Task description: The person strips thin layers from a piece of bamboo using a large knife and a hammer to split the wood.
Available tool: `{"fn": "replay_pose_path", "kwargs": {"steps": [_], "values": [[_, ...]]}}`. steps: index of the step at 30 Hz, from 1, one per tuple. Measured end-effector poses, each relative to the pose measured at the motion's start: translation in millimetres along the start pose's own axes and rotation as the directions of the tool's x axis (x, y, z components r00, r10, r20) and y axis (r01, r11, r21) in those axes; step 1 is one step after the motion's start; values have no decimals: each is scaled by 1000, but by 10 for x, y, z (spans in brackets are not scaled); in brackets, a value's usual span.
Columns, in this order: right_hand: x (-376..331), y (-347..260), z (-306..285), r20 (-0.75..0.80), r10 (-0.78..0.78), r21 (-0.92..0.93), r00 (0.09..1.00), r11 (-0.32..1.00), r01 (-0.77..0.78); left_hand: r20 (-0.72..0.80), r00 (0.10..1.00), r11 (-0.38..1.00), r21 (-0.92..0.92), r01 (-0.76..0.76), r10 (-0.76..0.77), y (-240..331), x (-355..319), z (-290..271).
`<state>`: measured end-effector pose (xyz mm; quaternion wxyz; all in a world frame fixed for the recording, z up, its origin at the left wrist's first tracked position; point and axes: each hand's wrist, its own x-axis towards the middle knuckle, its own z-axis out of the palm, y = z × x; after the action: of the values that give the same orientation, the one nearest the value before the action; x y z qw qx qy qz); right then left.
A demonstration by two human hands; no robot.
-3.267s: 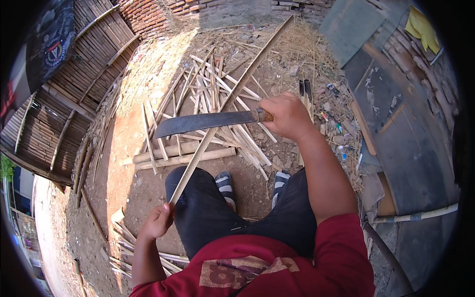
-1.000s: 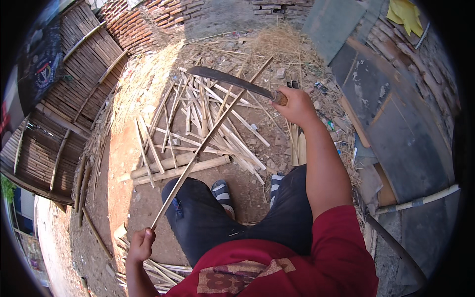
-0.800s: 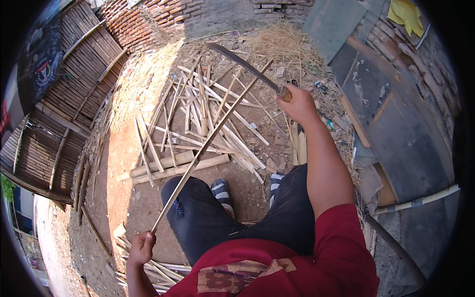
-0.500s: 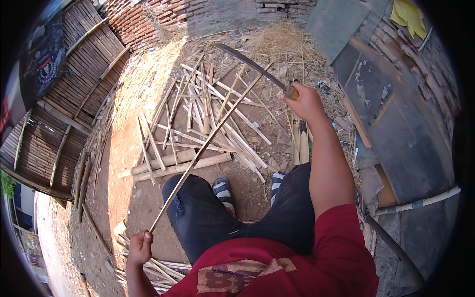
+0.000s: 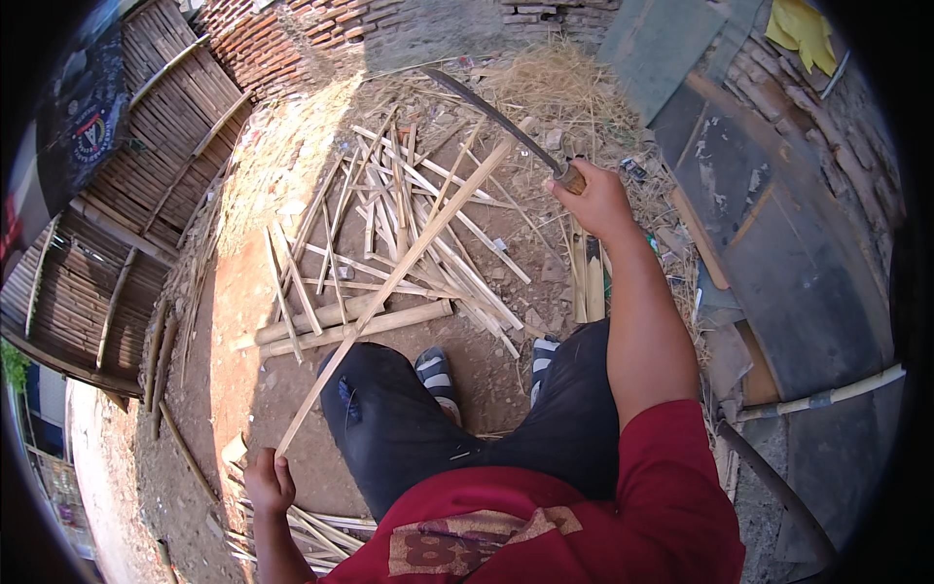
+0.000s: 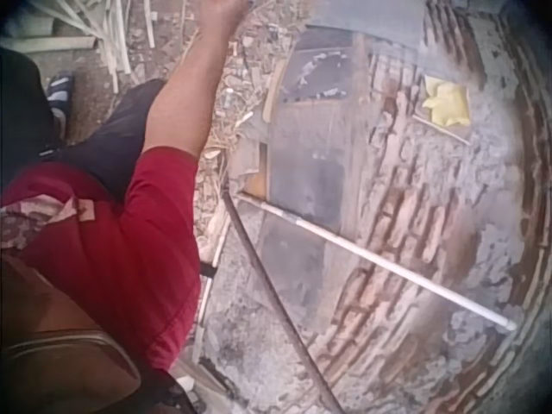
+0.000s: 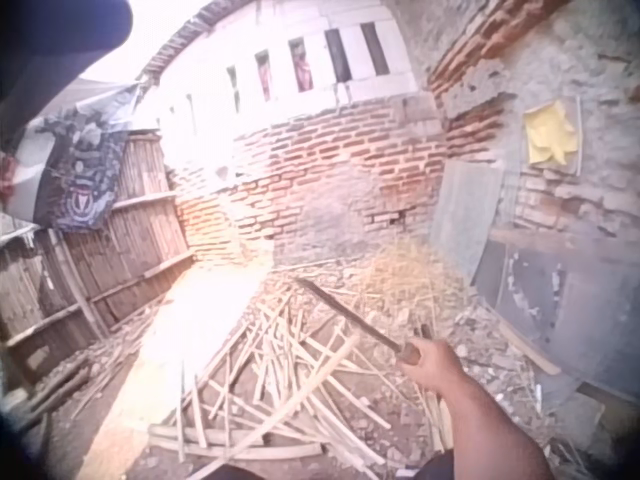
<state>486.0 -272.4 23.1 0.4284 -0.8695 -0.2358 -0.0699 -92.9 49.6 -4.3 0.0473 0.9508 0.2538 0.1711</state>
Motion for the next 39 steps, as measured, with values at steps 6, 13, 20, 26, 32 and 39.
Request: {"fn": "replay_pose_path", "kwargs": {"steps": [6,13,20,26,32,39], "values": [[-82,-249,69,113,-405,-101,907,904,416,-11,999,997,-73,35,-36,0,7,35],[-20,-83,15,-68,-93,-65,993,994,89,-11,999,996,-83,43,-44,-70,-142,175],[-88,-284,101,110,-318,-104,942,939,329,0,998,990,-129,61,-62,80,-98,187],[-37,-61,73,-16,-89,-66,996,994,87,44,998,981,-183,62,-55,52,-95,206],[-155,-356,210,225,-333,-100,916,927,362,207,975,886,-433,164,-79,87,1,249],[120,402,262,-213,71,87,974,995,-54,574,806,641,-566,518,-144,23,23,118]]}}
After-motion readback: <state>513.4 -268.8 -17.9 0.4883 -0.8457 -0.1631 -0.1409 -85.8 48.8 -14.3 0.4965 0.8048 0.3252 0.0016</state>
